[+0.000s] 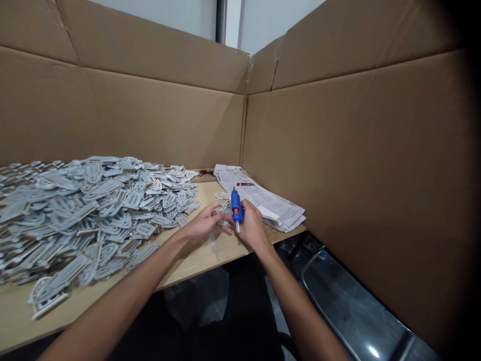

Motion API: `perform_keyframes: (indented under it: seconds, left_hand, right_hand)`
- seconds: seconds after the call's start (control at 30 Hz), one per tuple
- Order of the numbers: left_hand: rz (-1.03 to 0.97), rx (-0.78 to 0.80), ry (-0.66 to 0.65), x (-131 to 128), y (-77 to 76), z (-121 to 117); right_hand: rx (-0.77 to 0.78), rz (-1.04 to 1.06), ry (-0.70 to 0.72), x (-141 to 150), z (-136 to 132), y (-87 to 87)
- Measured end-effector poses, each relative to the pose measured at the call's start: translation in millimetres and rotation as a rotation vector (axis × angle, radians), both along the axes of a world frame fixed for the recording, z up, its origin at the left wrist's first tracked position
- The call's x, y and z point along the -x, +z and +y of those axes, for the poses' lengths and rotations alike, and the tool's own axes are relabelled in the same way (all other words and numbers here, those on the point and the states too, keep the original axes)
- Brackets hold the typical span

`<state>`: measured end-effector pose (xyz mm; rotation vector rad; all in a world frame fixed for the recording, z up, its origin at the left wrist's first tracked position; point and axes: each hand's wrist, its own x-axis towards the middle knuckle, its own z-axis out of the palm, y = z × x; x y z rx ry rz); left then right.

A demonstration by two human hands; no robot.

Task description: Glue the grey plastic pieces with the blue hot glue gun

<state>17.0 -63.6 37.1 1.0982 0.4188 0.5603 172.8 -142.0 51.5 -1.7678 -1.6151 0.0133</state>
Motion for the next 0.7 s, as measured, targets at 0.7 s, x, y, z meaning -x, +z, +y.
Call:
perform_keyframes:
  seconds: [0.7]
  left_hand:
    - [0.01,-0.006,0.249,1,11.7,5]
  right_hand:
    - [0.115,0.304,0.274,-21,-8,20.5]
